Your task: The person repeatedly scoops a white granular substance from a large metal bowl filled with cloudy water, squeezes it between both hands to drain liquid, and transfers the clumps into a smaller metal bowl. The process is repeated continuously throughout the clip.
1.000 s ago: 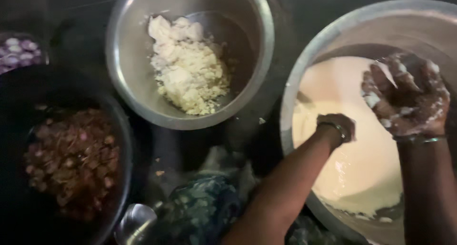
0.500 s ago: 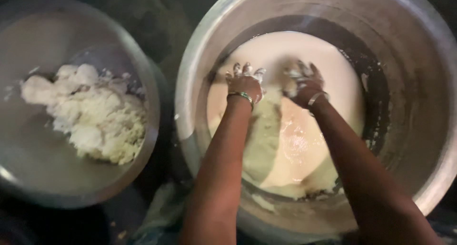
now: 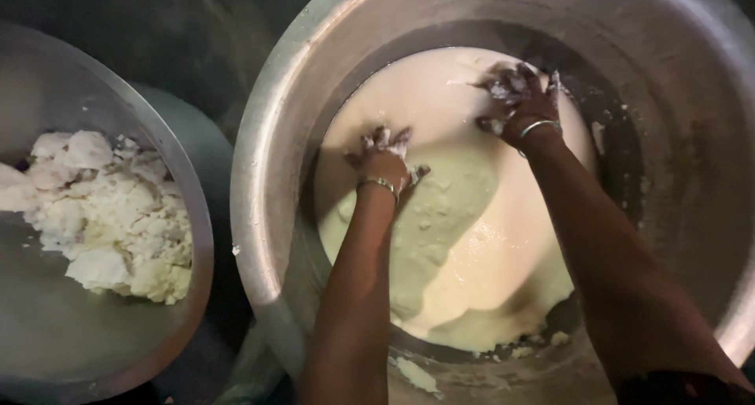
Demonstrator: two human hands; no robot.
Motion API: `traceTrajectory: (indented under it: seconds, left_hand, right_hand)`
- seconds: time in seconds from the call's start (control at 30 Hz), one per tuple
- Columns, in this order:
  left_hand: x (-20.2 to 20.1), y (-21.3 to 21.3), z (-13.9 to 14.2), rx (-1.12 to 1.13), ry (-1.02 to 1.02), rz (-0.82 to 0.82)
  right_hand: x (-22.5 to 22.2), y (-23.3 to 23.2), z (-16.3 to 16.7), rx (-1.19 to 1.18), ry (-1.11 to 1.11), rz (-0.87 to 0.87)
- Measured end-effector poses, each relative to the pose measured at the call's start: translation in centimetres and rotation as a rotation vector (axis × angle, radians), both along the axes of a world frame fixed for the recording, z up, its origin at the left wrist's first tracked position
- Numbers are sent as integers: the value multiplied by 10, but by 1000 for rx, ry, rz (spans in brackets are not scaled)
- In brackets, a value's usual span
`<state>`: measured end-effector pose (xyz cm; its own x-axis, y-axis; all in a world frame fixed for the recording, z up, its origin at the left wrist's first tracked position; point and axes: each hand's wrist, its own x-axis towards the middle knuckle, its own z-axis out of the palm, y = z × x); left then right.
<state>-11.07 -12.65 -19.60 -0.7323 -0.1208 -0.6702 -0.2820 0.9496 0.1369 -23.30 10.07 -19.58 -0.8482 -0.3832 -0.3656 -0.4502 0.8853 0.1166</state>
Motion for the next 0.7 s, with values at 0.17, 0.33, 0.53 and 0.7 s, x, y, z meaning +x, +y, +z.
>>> traceTrajectory:
  seconds: [0.17, 0.33, 0.53, 0.7]
  left_hand:
    - [21, 16, 7, -2, -150, -4]
    - [41, 34, 5, -15, -200, 20]
    - [55, 53, 4, 10, -314, -60]
    - [70, 53, 10, 31, -412, -200]
  right_hand:
    - [6, 45, -5, 172, -7, -146]
    - [59, 95, -16, 90, -167, -324]
    - [123, 103, -16, 9, -436, -439]
    - [163, 102, -15, -51, -835, -424]
